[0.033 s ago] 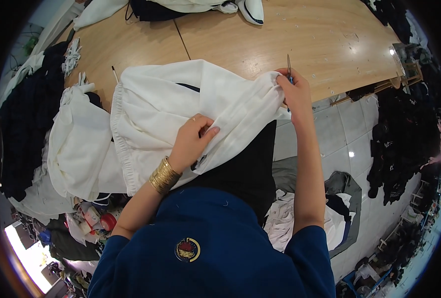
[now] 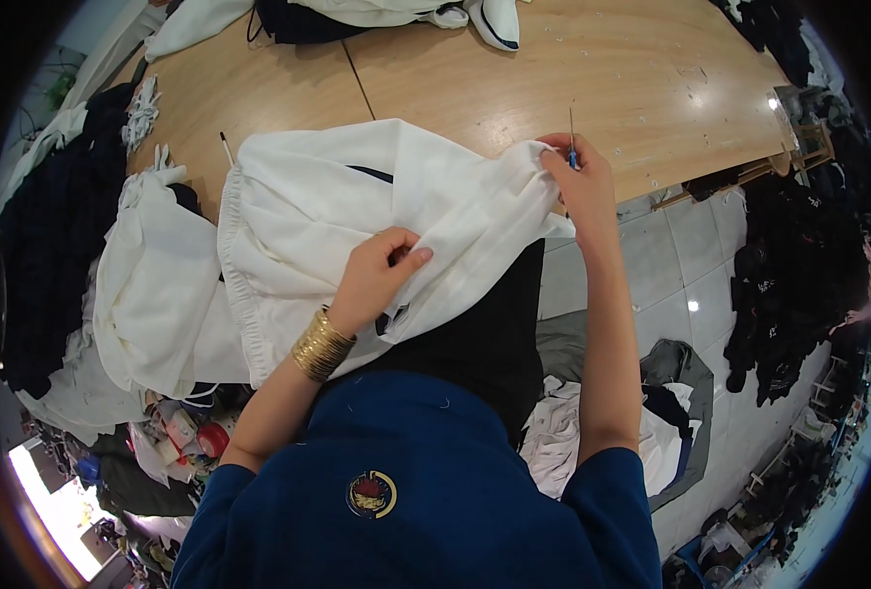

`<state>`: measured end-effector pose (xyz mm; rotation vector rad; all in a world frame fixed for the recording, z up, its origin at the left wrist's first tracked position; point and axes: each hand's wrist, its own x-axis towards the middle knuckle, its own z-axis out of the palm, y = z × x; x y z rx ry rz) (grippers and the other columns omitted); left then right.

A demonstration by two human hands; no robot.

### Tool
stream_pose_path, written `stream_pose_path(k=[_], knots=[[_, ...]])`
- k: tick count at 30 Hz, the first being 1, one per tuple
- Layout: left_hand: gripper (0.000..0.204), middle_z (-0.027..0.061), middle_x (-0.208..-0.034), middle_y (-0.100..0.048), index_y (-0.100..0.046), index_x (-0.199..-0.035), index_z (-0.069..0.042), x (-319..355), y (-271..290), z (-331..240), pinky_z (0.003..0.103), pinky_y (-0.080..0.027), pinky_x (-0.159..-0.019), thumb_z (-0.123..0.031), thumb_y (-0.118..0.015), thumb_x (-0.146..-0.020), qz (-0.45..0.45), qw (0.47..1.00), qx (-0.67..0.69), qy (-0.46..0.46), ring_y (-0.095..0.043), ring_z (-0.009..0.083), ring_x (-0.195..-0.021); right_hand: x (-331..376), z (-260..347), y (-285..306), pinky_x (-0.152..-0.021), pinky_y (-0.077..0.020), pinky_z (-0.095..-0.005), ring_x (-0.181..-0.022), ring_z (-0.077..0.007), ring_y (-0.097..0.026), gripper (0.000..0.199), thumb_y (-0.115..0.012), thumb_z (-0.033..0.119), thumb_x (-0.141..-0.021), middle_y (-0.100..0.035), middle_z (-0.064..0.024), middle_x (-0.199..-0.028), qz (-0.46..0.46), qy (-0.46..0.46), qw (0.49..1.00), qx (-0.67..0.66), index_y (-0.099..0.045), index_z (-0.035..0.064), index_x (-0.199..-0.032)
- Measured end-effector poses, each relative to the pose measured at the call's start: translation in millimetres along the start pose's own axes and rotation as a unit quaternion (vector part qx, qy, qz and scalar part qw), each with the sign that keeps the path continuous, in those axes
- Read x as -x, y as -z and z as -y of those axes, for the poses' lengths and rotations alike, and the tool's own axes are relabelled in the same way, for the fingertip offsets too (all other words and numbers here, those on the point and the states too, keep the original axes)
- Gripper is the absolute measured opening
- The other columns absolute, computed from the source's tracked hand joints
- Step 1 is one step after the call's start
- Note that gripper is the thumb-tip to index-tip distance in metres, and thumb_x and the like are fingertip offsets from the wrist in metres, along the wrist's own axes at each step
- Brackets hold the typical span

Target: Trimming excess threads from white athletic shorts using thread snips.

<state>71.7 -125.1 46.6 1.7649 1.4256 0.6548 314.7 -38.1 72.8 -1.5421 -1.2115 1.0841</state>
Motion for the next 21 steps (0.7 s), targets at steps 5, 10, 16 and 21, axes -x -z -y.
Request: stream_pose_path(k=[5, 10, 16, 21], knots=[[0.018, -0.0076, -0.072, -0.054, -0.062, -0.088, -0.005, -2, 32, -16, 0.018, -0.037, -0.059, -0.022, -0.057, -0.089, 0.105, 0.896, 0.38, 0.205, -0.044, 0.0012, -0.063, 32, 14, 6, -0.058, -0.0369, -0.0214, -0.063, -0.0093, -0.046, 0.024, -0.063, 0.019, -0.081, -0.056, 0.0001, -0.072, -0.088, 0.184, 0.961, 0.19, -0.062, 0.0075, -0.102], [0.018, -0.0072, -0.071, -0.054, -0.061, -0.087, -0.005, 0, 35, -25, 0.016, -0.036, -0.057, -0.022, -0.056, -0.089, 0.11, 0.879, 0.411, 0.215, -0.043, 0.0001, -0.061, 86, 36, -20, -0.07, -0.0349, -0.0304, -0.067, -0.0155, -0.056, 0.027, -0.067, 0.028, -0.077, -0.061, 0.0004, -0.078, 0.149, 0.25, 0.911, 0.292, -0.06, 0.0138, -0.1], [0.018, -0.0078, -0.068, -0.051, -0.061, -0.085, -0.005, -2, 35, -32, 0.016, -0.034, -0.055, -0.022, -0.056, -0.089, 0.118, 0.876, 0.415, 0.216, -0.04, -0.0002, -0.059, 90, 23, -25, -0.068, -0.0301, -0.0318, -0.065, -0.0135, -0.051, 0.025, -0.066, 0.036, -0.075, -0.052, 0.0022, -0.068, 0.097, 0.343, 0.855, 0.377, -0.058, 0.0149, -0.087], [0.018, -0.0075, -0.069, -0.053, -0.061, -0.085, -0.006, -2, 36, -36, 0.016, -0.034, -0.055, -0.023, -0.056, -0.089, 0.116, 0.87, 0.427, 0.219, -0.041, -0.0003, -0.059, 90, 18, -27, -0.066, -0.0293, -0.0321, -0.061, -0.0136, -0.048, 0.026, -0.066, 0.037, -0.074, -0.049, 0.003, -0.066, 0.089, 0.363, 0.845, 0.383, -0.058, 0.015, -0.085]])
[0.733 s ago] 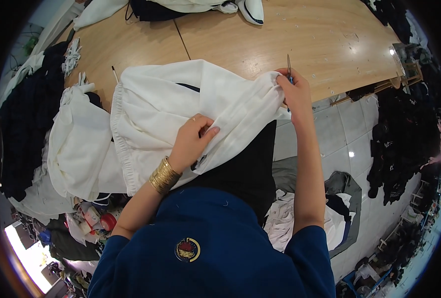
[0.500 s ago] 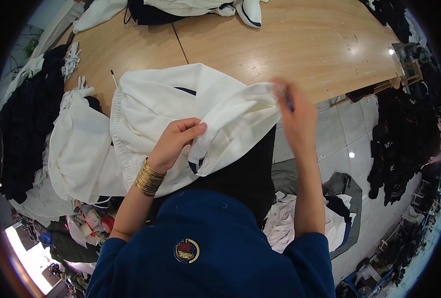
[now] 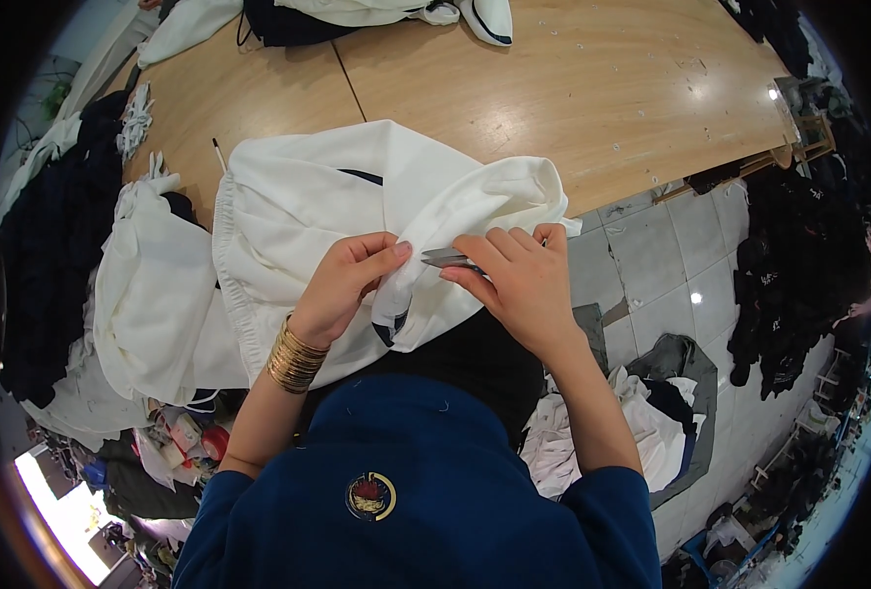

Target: Trimming excess threads from white athletic shorts using thread snips.

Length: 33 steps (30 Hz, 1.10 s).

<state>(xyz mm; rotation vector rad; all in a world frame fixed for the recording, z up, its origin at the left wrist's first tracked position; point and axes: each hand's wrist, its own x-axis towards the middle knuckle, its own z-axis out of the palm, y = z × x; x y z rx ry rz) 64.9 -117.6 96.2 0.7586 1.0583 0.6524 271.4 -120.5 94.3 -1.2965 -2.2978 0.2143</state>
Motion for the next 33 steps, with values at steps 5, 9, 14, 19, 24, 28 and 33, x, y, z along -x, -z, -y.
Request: stream_pose_path(k=[5, 9, 14, 19, 24, 28, 33], knots=[[0.018, -0.007, -0.071, -0.055, -0.061, -0.085, -0.007, -1, -1, 1, 0.016, -0.036, -0.057, -0.024, -0.056, -0.089, 0.007, 1.0, 0.009, 0.01, -0.044, -0.0003, -0.061, 0, 2, -2, -0.066, -0.0296, -0.032, -0.061, -0.0132, -0.049, 0.026, -0.066, 0.037, -0.074, -0.05, 0.0035, -0.066, -0.006, 0.01, 1.0, 0.004, -0.058, 0.0153, -0.085], [0.018, -0.007, -0.071, -0.055, -0.061, -0.085, -0.007, -1, 2, 4, 0.017, -0.036, -0.057, -0.024, -0.056, -0.089, 0.012, 1.0, 0.01, 0.01, -0.044, -0.0003, -0.06, -1, 4, -3, -0.066, -0.0297, -0.0321, -0.061, -0.013, -0.049, 0.025, -0.066, 0.037, -0.074, -0.05, 0.0038, -0.066, -0.011, 0.012, 1.0, -0.003, -0.058, 0.0156, -0.085], [0.018, -0.0074, -0.071, -0.054, -0.061, -0.084, -0.007, -3, 1, 6, 0.017, -0.036, -0.056, -0.023, -0.056, -0.09, 0.022, 1.0, 0.004, 0.008, -0.043, -0.0005, -0.06, -1, 5, -3, -0.066, -0.0298, -0.0322, -0.061, -0.0131, -0.049, 0.025, -0.066, 0.036, -0.075, -0.05, 0.0039, -0.066, -0.011, 0.016, 1.0, -0.006, -0.058, 0.0159, -0.086], [0.02, -0.0079, -0.07, -0.053, -0.063, -0.089, -0.005, 2, 5, -1, 0.017, -0.033, -0.056, -0.024, -0.057, -0.088, -0.026, 1.0, 0.006, -0.017, -0.04, 0.0011, -0.06, -1, -3, 0, -0.068, -0.0304, -0.0317, -0.059, -0.0132, -0.049, 0.024, -0.068, 0.032, -0.076, -0.052, 0.0034, -0.068, -0.029, -0.029, 0.998, -0.049, -0.059, 0.0142, -0.089], [0.027, 0.0036, -0.097, -0.063, -0.057, -0.107, -0.003, 14, 138, -39, 0.029, -0.05, -0.079, -0.025, -0.049, -0.093, -0.186, 0.899, 0.289, -0.27, -0.06, 0.0124, -0.088, 0, -44, 28, -0.056, -0.0323, -0.0233, -0.059, -0.0057, -0.04, 0.025, -0.066, 0.022, -0.08, -0.05, 0.0046, -0.067, -0.248, -0.261, 0.908, -0.216, -0.059, 0.0067, -0.098], [0.033, 0.0092, -0.099, -0.064, -0.056, -0.112, 0.0, 51, 224, -72, 0.034, -0.051, -0.08, -0.025, -0.051, -0.092, -0.261, 0.935, 0.134, -0.198, -0.063, 0.0197, -0.084, 23, -84, 30, -0.051, -0.0307, -0.0208, -0.059, -0.0047, -0.037, 0.025, -0.066, 0.023, -0.081, -0.049, 0.0051, -0.067, -0.216, -0.36, 0.889, -0.181, -0.061, 0.0049, -0.097], [0.043, 0.008, -0.131, -0.038, -0.05, -0.122, -0.004, 25, 208, -28, 0.024, -0.041, -0.086, -0.01, -0.064, -0.082, -0.524, 0.751, -0.209, -0.344, -0.053, 0.0134, -0.099, 65, -91, -34, -0.05, -0.03, -0.0211, -0.055, -0.0035, -0.035, 0.022, -0.071, 0.022, -0.076, -0.05, 0.0055, -0.064, -0.133, -0.407, 0.856, -0.289, -0.065, 0.004, -0.088]])
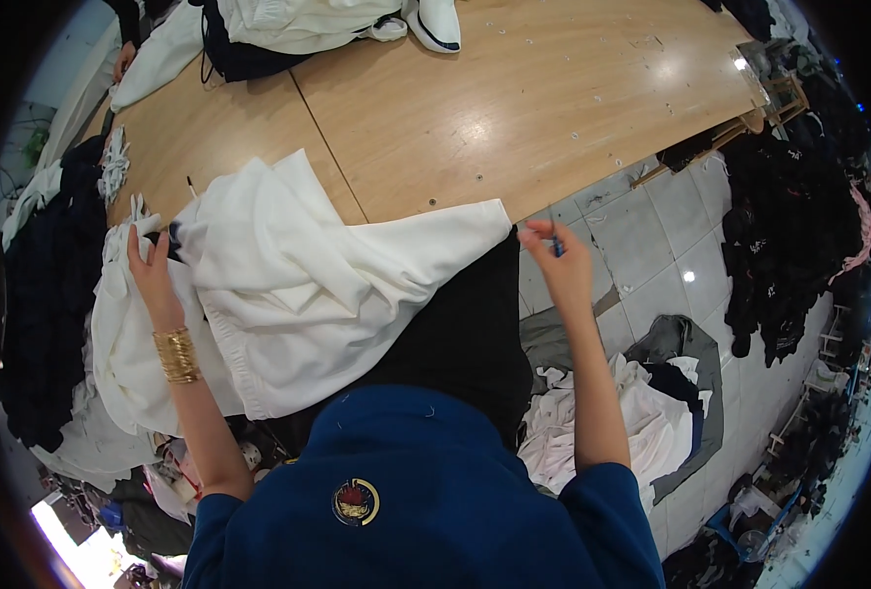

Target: Trimming excess threads from white athletic shorts using thread snips.

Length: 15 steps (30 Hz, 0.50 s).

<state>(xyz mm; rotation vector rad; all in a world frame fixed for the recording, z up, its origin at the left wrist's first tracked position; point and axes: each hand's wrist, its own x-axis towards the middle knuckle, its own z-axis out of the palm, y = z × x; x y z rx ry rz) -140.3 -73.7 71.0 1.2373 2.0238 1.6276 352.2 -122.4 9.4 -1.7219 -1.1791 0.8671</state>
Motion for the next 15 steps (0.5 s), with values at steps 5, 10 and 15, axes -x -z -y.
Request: stream_pose_path(k=[5, 10, 15], knots=[[0.041, 0.0056, -0.112, -0.05, -0.052, -0.119, -0.006, 51, -32, -53, 0.023, -0.044, -0.075, -0.001, -0.062, -0.08, 0.079, 0.991, -0.055, -0.096, -0.052, 0.0072, -0.078, 13, 13, -24, -0.053, -0.0317, -0.0204, -0.058, -0.0043, -0.039, 0.022, -0.071, 0.019, -0.075, -0.054, 0.0039, -0.068, 0.01, -0.05, 0.999, 0.009, -0.065, 0.0029, -0.088], [0.041, 0.0005, -0.111, -0.054, -0.05, -0.119, -0.003, 98, -76, -94, 0.018, -0.042, -0.073, 0.004, -0.057, -0.079, 0.339, 0.932, 0.124, -0.022, -0.047, 0.004, -0.076, 8, 16, -35, -0.056, -0.0333, -0.0201, -0.068, -0.0057, -0.045, 0.016, -0.07, 0.013, -0.076, -0.056, 0.0015, -0.078, -0.044, 0.055, 0.997, 0.011, -0.064, 0.0033, -0.087], [0.047, 0.0064, -0.115, -0.05, -0.045, -0.122, -0.004, 126, -89, -111, 0.021, -0.042, -0.071, 0.002, -0.05, -0.076, 0.432, 0.868, 0.234, 0.075, -0.046, 0.0062, -0.075, 14, 31, -29, -0.057, -0.0344, -0.021, -0.067, -0.0048, -0.046, 0.014, -0.068, 0.01, -0.077, -0.058, 0.0014, -0.078, 0.015, -0.013, 0.997, -0.081, -0.063, 0.0022, -0.088]])
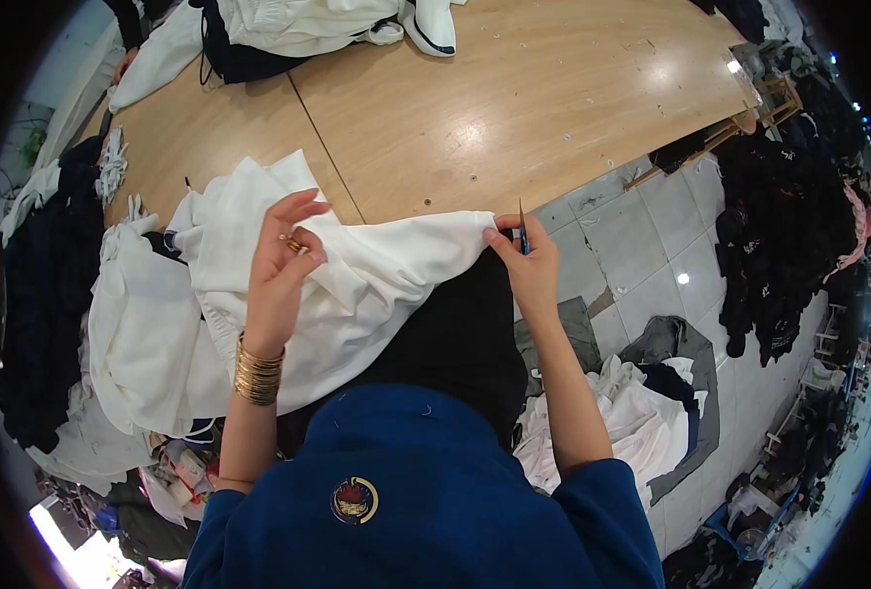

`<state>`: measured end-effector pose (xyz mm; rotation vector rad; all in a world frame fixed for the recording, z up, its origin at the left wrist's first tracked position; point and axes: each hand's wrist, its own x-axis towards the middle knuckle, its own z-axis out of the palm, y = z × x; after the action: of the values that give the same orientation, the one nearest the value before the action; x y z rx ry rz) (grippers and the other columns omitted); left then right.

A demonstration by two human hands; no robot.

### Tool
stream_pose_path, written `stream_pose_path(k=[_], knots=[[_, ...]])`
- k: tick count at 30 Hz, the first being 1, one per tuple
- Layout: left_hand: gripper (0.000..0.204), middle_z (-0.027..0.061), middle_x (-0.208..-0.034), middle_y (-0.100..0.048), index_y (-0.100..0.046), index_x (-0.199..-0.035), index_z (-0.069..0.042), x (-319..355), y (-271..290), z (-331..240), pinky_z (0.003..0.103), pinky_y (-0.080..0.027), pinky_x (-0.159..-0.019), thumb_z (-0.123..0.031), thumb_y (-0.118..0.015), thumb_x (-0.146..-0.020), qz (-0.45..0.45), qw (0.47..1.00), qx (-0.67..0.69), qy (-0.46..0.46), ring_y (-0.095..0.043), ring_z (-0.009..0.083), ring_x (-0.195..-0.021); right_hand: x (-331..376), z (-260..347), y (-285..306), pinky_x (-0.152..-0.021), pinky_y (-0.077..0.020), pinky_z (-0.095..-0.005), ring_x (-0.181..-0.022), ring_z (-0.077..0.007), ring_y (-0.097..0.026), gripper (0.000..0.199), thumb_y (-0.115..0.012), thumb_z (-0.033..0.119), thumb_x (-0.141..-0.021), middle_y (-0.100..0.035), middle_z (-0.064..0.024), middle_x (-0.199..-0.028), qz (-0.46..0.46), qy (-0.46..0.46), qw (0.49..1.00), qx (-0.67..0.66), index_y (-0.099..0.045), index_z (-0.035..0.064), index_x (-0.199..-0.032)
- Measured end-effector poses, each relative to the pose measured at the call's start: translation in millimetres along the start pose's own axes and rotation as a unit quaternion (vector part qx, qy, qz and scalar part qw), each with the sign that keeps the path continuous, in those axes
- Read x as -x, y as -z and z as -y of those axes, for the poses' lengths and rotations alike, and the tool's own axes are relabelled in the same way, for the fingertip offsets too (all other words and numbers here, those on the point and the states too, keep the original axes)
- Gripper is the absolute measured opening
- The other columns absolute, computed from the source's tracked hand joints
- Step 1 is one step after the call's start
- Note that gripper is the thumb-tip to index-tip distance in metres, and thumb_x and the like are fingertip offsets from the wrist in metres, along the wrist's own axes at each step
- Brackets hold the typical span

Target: Trimming excess threads from white athletic shorts using thread snips.

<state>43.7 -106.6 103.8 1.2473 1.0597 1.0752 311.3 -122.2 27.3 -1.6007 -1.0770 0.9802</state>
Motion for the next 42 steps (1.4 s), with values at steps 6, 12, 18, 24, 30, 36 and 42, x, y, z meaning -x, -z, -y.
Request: stream_pose_path(k=[6, 12, 18, 24, 30, 36, 42], knots=[[0.057, 0.0099, -0.12, -0.046, -0.036, -0.131, -0.008, 8, -20, -11, 0.023, -0.041, -0.072, 0.001, -0.049, -0.076, 0.008, 0.996, 0.081, 0.029, -0.044, 0.007, -0.073, 14, 34, -5, -0.057, -0.0345, -0.0183, -0.063, -0.0041, -0.046, 0.013, -0.068, 0.007, -0.077, -0.058, 0.0018, -0.076, 0.072, -0.048, 0.984, -0.159, -0.061, 0.0014, -0.087], [0.06, 0.011, -0.123, -0.043, -0.031, -0.134, -0.01, 15, -16, -15, 0.026, -0.041, -0.074, -0.001, -0.051, -0.078, 0.014, 0.991, 0.134, 0.023, -0.044, 0.0073, -0.074, 23, 48, -4, -0.057, -0.0342, -0.017, -0.064, -0.0029, -0.047, 0.014, -0.069, 0.006, -0.076, -0.056, 0.0031, -0.075, 0.145, -0.069, 0.964, -0.212, -0.061, 0.0031, -0.088], [0.062, 0.0117, -0.13, -0.038, -0.03, -0.134, -0.01, 19, -10, -14, 0.028, -0.041, -0.078, -0.001, -0.054, -0.078, 0.036, 0.983, 0.178, 0.025, -0.045, 0.0087, -0.077, 33, 61, -8, -0.057, -0.0348, -0.0175, -0.066, -0.0032, -0.048, 0.015, -0.069, 0.004, -0.076, -0.057, 0.0026, -0.075, 0.189, -0.086, 0.944, -0.256, -0.061, 0.0032, -0.088], [0.047, 0.0089, -0.118, -0.045, -0.043, -0.12, -0.008, 15, -10, -17, 0.033, -0.04, -0.089, -0.013, -0.064, -0.078, 0.094, 0.975, -0.178, -0.091, -0.054, 0.0173, -0.09, 41, 87, -29, -0.06, -0.0371, -0.0193, -0.069, -0.005, -0.05, 0.016, -0.069, 0.004, -0.075, -0.058, 0.0016, -0.077, 0.242, -0.015, 0.949, -0.204, -0.061, 0.0015, -0.089], [0.01, -0.0068, -0.078, -0.053, -0.059, -0.09, -0.004, 17, 24, -36, 0.016, -0.037, -0.064, -0.013, -0.059, -0.087, -0.143, 0.989, 0.022, -0.041, -0.043, 0.0001, -0.07, 18, 96, -34, -0.057, -0.0371, -0.0223, -0.063, -0.0072, -0.046, 0.022, -0.071, 0.012, -0.073, -0.053, 0.0004, -0.067, 0.269, 0.111, 0.952, 0.093, -0.059, 0.002, -0.088], [0.014, -0.0064, -0.075, -0.056, -0.058, -0.09, -0.005, 20, 91, -46, 0.015, -0.033, -0.057, -0.018, -0.054, -0.091, -0.25, 0.967, 0.031, -0.032, -0.044, -0.0004, -0.063, 0, 85, -14, -0.053, -0.0341, -0.0236, -0.058, -0.0067, -0.043, 0.024, -0.073, 0.02, -0.07, -0.053, 0.001, -0.062, 0.332, 0.002, 0.938, 0.097, -0.062, 0.0001, -0.077], [0.015, -0.0066, -0.074, -0.055, -0.058, -0.087, -0.006, 33, 111, -38, 0.015, -0.036, -0.06, -0.02, -0.054, -0.091, -0.294, 0.955, 0.044, -0.011, -0.045, 0.0003, -0.064, -5, 104, -3, -0.052, -0.0286, -0.0197, -0.058, -0.0038, -0.044, 0.026, -0.077, 0.022, -0.068, -0.052, 0.0054, -0.063, 0.305, -0.098, 0.947, -0.025, -0.066, 0.0028, -0.081]])
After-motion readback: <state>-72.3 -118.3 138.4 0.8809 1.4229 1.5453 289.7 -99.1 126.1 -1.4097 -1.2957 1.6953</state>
